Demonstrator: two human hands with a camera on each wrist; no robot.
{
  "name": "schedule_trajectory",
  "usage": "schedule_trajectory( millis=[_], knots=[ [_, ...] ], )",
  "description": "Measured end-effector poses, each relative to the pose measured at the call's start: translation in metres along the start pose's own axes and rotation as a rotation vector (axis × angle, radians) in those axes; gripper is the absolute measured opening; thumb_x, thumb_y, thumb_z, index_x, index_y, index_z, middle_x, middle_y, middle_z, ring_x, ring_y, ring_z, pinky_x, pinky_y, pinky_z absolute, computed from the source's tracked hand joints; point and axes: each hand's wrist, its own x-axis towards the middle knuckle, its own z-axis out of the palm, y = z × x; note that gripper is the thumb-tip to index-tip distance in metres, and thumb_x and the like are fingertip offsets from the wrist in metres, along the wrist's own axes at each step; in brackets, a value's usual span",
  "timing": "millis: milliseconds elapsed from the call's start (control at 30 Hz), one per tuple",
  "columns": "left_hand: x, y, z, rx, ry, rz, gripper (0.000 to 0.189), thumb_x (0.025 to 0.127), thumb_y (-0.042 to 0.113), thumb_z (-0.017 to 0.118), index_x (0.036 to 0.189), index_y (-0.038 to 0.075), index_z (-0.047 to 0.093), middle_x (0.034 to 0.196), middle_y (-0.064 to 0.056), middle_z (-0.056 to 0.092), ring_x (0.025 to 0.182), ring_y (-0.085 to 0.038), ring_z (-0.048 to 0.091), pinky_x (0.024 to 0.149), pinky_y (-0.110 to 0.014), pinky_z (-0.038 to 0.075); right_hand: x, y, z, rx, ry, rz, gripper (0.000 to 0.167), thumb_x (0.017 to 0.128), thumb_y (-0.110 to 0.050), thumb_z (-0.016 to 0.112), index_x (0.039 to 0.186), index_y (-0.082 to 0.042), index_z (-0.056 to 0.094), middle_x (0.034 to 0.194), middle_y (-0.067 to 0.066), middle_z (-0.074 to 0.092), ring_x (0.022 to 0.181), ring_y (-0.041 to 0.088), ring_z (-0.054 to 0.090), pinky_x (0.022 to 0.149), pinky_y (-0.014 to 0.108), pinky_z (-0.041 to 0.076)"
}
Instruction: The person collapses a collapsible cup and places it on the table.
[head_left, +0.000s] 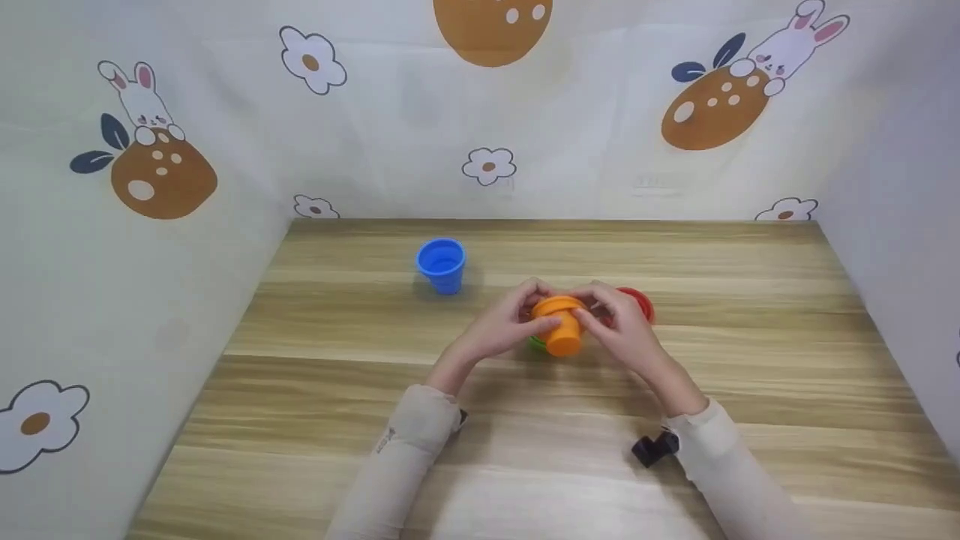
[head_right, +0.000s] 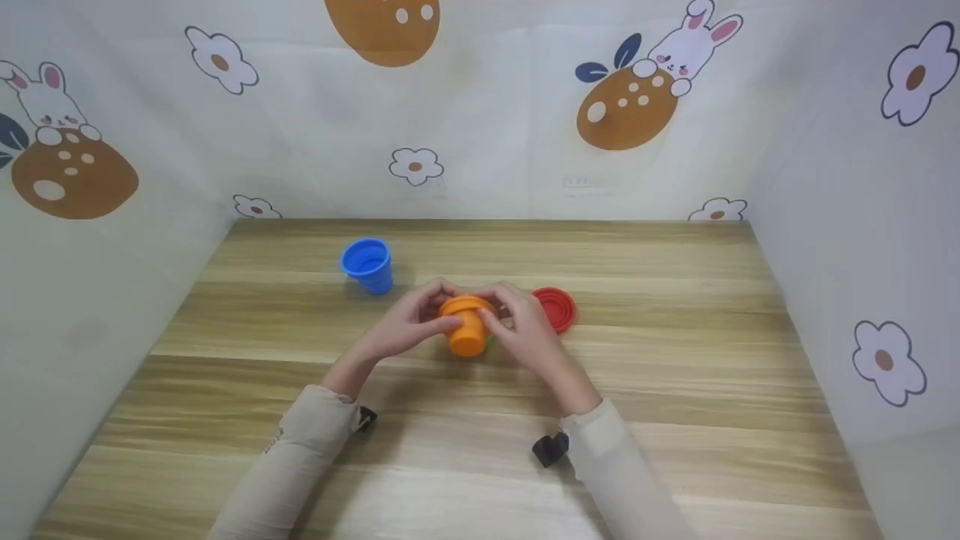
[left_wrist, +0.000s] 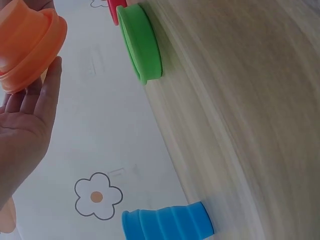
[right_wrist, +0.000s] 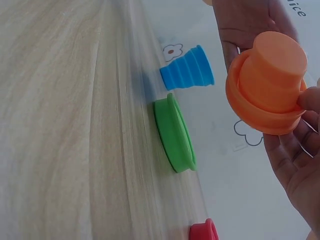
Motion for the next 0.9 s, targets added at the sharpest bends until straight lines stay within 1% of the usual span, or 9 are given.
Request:
schedule_trajectory(
  millis=[100, 200, 300, 467, 633, 767, 900],
  knots=[
    [-0.0012, 0.0010, -0.0014, 0.015, -0.011, 0.019, 0.036, 0.098, 0.024, 0.063, 0.127, 0.006, 0.051, 0.120, -0.013, 0.064, 0.103, -0.016, 0.062, 0.094, -0.027, 0.054, -0.0007, -0.0001, -0.0006, 0.010, -0.009, 0.005, 0.022, 0.095, -0.016, 0.067, 0.116, -0.010, 0.070, 0.105, 0.004, 0.071, 0.089, 0.010, 0.062, 0.075, 0.021, 0.057],
    [-0.0015, 0.0008, -0.0024, 0.001, -0.026, 0.036, 0.036, 0.097, 0.017, 0.062, 0.128, 0.003, 0.050, 0.124, -0.016, 0.062, 0.108, -0.019, 0.060, 0.099, -0.030, 0.053, -0.0012, -0.0004, -0.0011, 0.021, -0.016, 0.003, 0.022, 0.095, -0.017, 0.067, 0.117, -0.010, 0.069, 0.107, 0.004, 0.071, 0.090, 0.010, 0.063, 0.075, 0.022, 0.057],
    [-0.0015, 0.0001, -0.0030, -0.008, -0.037, 0.041, 0.036, 0.096, 0.012, 0.061, 0.128, 0.003, 0.048, 0.126, -0.017, 0.059, 0.110, -0.020, 0.058, 0.101, -0.033, 0.053, -0.0020, -0.0006, -0.0017, 0.036, -0.026, 0.002, 0.024, 0.095, -0.016, 0.067, 0.118, -0.010, 0.069, 0.109, 0.005, 0.071, 0.092, 0.013, 0.063, 0.077, 0.024, 0.058],
    [-0.0014, -0.0010, -0.0033, -0.010, -0.040, 0.043, 0.037, 0.094, 0.008, 0.060, 0.128, 0.003, 0.047, 0.125, -0.017, 0.057, 0.109, -0.020, 0.057, 0.102, -0.034, 0.053, -0.0043, -0.0027, -0.0037, 0.034, -0.061, 0.026, 0.032, 0.092, -0.019, 0.072, 0.122, -0.013, 0.066, 0.115, 0.002, 0.068, 0.100, 0.019, 0.060, 0.086, 0.028, 0.056],
    [-0.0015, -0.0025, -0.0034, 0.009, -0.036, 0.070, 0.038, 0.092, 0.009, 0.062, 0.126, 0.003, 0.047, 0.124, -0.016, 0.057, 0.109, -0.020, 0.055, 0.101, -0.035, 0.053, -0.0045, -0.0041, -0.0056, 0.045, -0.094, 0.053, 0.035, 0.090, -0.022, 0.075, 0.123, -0.017, 0.065, 0.118, -0.001, 0.067, 0.104, 0.020, 0.059, 0.091, 0.032, 0.055],
    [-0.0018, -0.0019, -0.0031, 0.028, -0.027, 0.074, 0.038, 0.090, 0.008, 0.062, 0.125, 0.004, 0.047, 0.121, -0.014, 0.057, 0.107, -0.018, 0.054, 0.101, -0.034, 0.052, -0.0037, -0.0050, -0.0057, 0.045, -0.096, 0.044, 0.035, 0.089, -0.022, 0.075, 0.122, -0.016, 0.065, 0.114, -0.001, 0.069, 0.100, 0.018, 0.062, 0.088, 0.030, 0.055],
    [-0.0009, -0.0008, -0.0023, 0.030, -0.021, 0.071, 0.038, 0.089, 0.004, 0.060, 0.124, 0.004, 0.048, 0.119, -0.013, 0.057, 0.107, -0.018, 0.054, 0.101, -0.035, 0.051, -0.0033, -0.0065, -0.0046, 0.015, -0.068, 0.009, 0.034, 0.088, -0.019, 0.076, 0.120, -0.013, 0.066, 0.110, 0.001, 0.070, 0.095, 0.015, 0.063, 0.083, 0.026, 0.055]
  ],
)
